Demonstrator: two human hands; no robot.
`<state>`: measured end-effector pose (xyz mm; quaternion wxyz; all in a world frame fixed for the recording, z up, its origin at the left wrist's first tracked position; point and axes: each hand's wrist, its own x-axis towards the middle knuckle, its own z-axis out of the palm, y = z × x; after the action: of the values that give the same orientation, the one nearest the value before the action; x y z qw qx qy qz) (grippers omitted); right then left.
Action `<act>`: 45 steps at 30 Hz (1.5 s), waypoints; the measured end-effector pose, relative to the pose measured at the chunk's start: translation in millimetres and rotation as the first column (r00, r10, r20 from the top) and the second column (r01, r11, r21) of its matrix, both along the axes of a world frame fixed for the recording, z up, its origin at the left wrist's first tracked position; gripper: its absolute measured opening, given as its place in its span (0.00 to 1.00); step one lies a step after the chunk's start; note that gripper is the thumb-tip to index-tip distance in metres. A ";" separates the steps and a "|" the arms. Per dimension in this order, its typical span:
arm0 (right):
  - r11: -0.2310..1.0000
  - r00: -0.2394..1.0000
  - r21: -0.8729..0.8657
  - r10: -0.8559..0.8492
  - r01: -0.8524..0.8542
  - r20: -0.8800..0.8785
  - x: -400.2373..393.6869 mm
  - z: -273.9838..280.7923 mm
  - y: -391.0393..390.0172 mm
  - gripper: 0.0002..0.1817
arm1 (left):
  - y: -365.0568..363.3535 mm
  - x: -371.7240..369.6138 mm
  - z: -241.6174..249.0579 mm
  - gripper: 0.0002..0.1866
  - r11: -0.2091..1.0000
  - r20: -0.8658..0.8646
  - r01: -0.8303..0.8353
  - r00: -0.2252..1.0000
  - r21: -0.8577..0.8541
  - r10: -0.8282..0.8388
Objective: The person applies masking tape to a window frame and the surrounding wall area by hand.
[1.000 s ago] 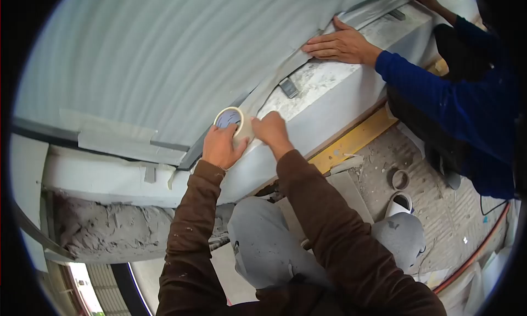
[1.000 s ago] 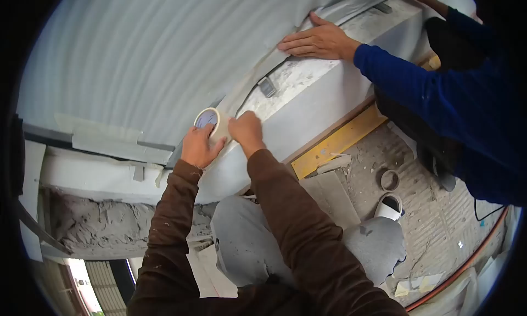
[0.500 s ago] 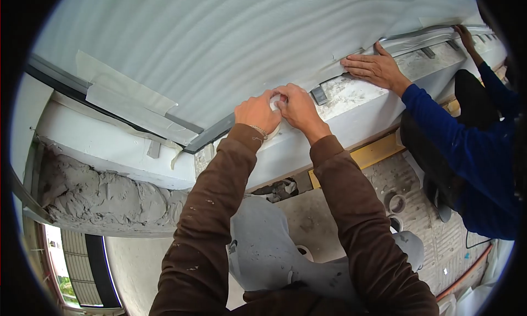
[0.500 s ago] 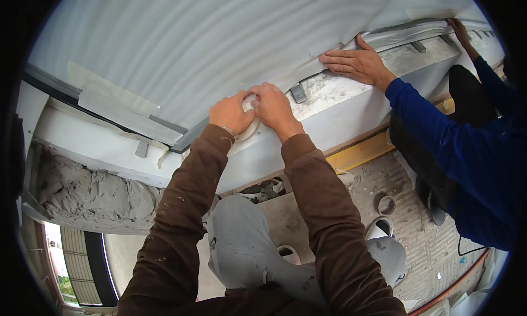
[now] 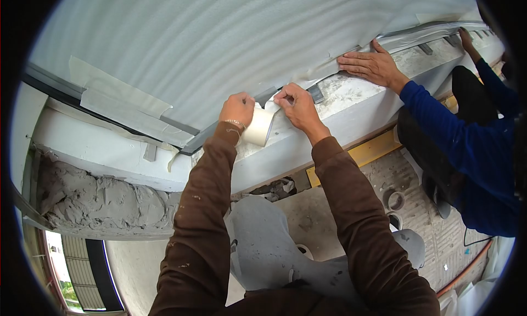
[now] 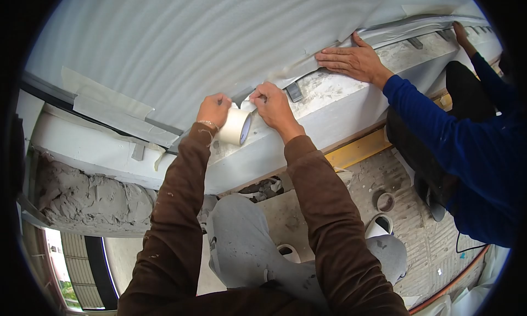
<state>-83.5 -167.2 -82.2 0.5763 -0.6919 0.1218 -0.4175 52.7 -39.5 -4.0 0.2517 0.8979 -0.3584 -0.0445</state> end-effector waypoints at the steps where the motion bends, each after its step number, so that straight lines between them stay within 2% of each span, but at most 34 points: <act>1: 1.000 1.000 0.001 -0.001 0.001 -0.010 -3.2 0.4 0.4 0.04 | 7.8 -8.1 -1.8 0.14 0.998 0.091 -0.050 0.995 0.041 0.046; 3: 0.997 0.999 -0.070 -0.033 0.034 0.006 -5.7 2.7 2.5 0.04 | 21.4 -22.4 -4.4 0.14 0.993 0.142 -0.116 0.984 0.018 0.112; 5: 0.995 1.000 -0.091 -0.028 0.027 -0.011 -2.3 -11.3 2.2 0.04 | 43.6 -33.9 -7.7 0.13 0.967 0.278 -0.250 0.926 -0.053 0.255; 7: 0.994 0.999 -0.106 -0.038 0.036 -0.023 -1.7 -15.8 1.4 0.06 | 84.0 -36.2 -14.8 0.14 0.959 0.266 -0.268 0.922 -0.089 0.283; 9: 0.971 0.996 -0.233 -0.073 0.061 -0.044 -3.8 -15.5 9.9 0.15 | 126.5 -46.9 -18.1 0.14 0.979 0.253 -0.203 0.946 -0.020 0.202; 10: 0.970 0.996 -0.238 -0.069 0.056 -0.047 -2.7 -14.0 15.2 0.15 | 146.8 -53.5 -20.8 0.14 0.987 0.155 -0.154 0.975 -0.049 0.160; 11: 0.956 0.990 -0.291 -0.085 0.048 -0.114 -0.5 -11.5 20.4 0.19 | 163.5 -60.2 -23.3 0.13 0.991 0.060 -0.104 0.992 -0.083 0.109; 12: 0.939 0.978 -0.342 -0.105 0.039 -0.179 2.0 -8.7 23.0 0.24 | 174.4 -72.1 -20.3 0.13 0.987 -0.041 -0.138 0.990 -0.081 0.135; 13: 0.937 0.978 -0.346 -0.107 0.039 -0.180 5.1 -5.3 22.8 0.24 | 181.8 -85.0 -13.4 0.12 0.983 -0.142 -0.169 0.977 -0.072 0.157; 15: 0.889 0.961 -0.457 -0.143 0.019 -0.238 8.4 2.6 21.2 0.29 | 189.7 -106.7 -8.3 0.12 0.979 -0.198 -0.196 0.963 -0.059 0.181; 16: 0.889 0.959 -0.457 -0.146 0.019 -0.244 6.7 13.7 21.4 0.29 | 189.7 -115.7 -6.6 0.11 0.973 -0.251 -0.225 0.945 -0.043 0.207; 18: 0.807 0.947 -0.587 -0.141 -0.059 -0.289 8.4 34.5 24.9 0.31 | 184.4 -130.4 -3.3 0.11 0.985 -0.242 -0.169 0.957 -0.020 0.159; 21: 0.605 0.988 -0.788 -0.008 -0.116 -0.152 21.3 49.8 82.8 0.30 | 172.3 -140.4 -7.2 0.11 0.996 -0.245 -0.087 0.966 0.005 0.085; 23: 0.746 0.994 -0.663 0.107 -0.068 0.017 17.6 56.7 109.1 0.25 | 168.4 -137.9 -20.2 0.12 1.000 -0.309 0.009 0.951 0.025 -0.001; 24: 0.745 0.994 -0.664 0.105 -0.068 0.015 20.9 47.4 106.8 0.25 | 167.2 -136.0 -26.1 0.12 1.000 -0.311 0.011 0.950 0.023 -0.004; 25: 0.890 0.968 -0.416 -0.094 0.187 0.233 25.6 34.1 103.0 0.22 | 166.8 -134.0 -32.0 0.12 0.998 -0.372 0.049 0.928 0.037 -0.031; 26: 0.916 0.866 -0.088 -0.335 0.392 0.372 29.9 20.0 98.3 0.19 | 167.7 -132.0 -37.3 0.13 0.995 -0.432 0.086 0.900 0.052 -0.055; 27: 0.848 0.793 0.117 -0.525 0.516 0.307 28.9 15.2 87.0 0.17 | 169.6 -129.2 -43.8 0.13 0.995 -0.434 0.088 0.899 0.056 -0.055; 28: 0.819 0.807 0.194 -0.569 0.540 0.159 22.8 8.3 72.1 0.28 | 171.5 -126.2 -50.7 0.13 0.993 -0.534 0.116 0.841 0.012 -0.092; 29: 0.817 0.805 0.194 -0.573 0.544 0.153 27.6 4.1 63.7 0.28 | 172.0 -125.2 -55.3 0.14 0.990 -0.626 0.139 0.769 -0.036 -0.131; 31: 0.848 0.883 0.268 -0.468 0.458 -0.028 34.2 7.4 47.8 0.41 | 166.4 -128.7 -56.8 0.14 0.986 -0.648 0.164 0.747 -0.036 -0.148; 32: 0.946 0.958 0.158 -0.277 0.285 -0.068 41.9 7.3 45.0 0.50 | 162.9 -130.6 -57.6 0.14 0.982 -0.665 0.186 0.728 -0.041 -0.166; 33: 0.939 0.927 -0.004 -0.340 0.343 -0.156 56.5 10.5 57.1 0.52 | 159.7 -130.6 -63.1 0.14 0.981 -0.667 0.190 0.727 -0.036 -0.165; 34: 0.937 0.920 -0.109 -0.346 0.331 -0.183 66.0 8.5 71.0 0.53 | 157.2 -128.9 -73.3 0.12 0.974 -0.686 0.226 0.706 -0.018 -0.176; 36: 0.955 0.972 -0.242 -0.206 0.175 -0.112 71.5 -0.8 112.1 0.50 | 156.8 -123.0 -91.8 0.10 0.964 -0.703 0.266 0.687 0.009 -0.183; 37: 0.955 0.972 -0.236 -0.209 0.179 -0.106 66.2 -5.6 125.8 0.50 | 157.1 -118.1 -101.4 0.10 0.969 -0.734 0.245 0.661 0.017 -0.154; 39: 0.970 0.977 -0.132 0.211 -0.205 0.029 59.1 -8.8 146.2 0.47 | 162.3 -106.8 -121.0 0.11 0.973 -0.759 0.229 0.639 0.035 -0.123; 40: 0.972 0.978 -0.131 0.204 -0.197 0.039 58.6 -4.3 142.9 0.47 | 163.4 -100.7 -128.2 0.12 0.979 -0.749 0.202 0.647 -0.008 -0.140; 41: 1.000 0.981 0.026 0.000 -0.006 0.196 54.8 -3.1 137.9 0.47 | 166.1 -95.6 -136.6 0.12 0.983 -0.741 0.172 0.652 -0.056 -0.157; 42: 0.966 0.926 0.205 -0.219 0.160 0.308 49.4 -1.0 133.2 0.47 | 163.0 -97.3 -130.8 0.12 0.983 -0.742 0.174 0.651 -0.058 -0.159; 43: 0.966 0.928 0.201 -0.218 0.161 0.303 46.0 8.1 123.0 0.47 | 157.1 -102.7 -119.1 0.13 0.989 -0.806 0.149 0.585 0.000 -0.088; 44: 0.912 0.925 0.347 -0.308 0.220 0.224 47.0 18.0 107.1 0.49 | 153.4 -107.5 -113.1 0.15 0.990 -0.860 0.130 0.510 0.061 -0.014; 45: 0.830 0.913 0.481 -0.385 0.281 0.131 49.8 23.4 95.5 0.50 | 153.1 -109.7 -113.8 0.15 0.990 -0.864 0.129 0.503 0.060 -0.013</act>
<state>-33.7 -71.6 -58.8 0.6489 -0.4552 0.2699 -0.5467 -57.0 113.6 -117.8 0.3417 0.7545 -0.2191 -0.5158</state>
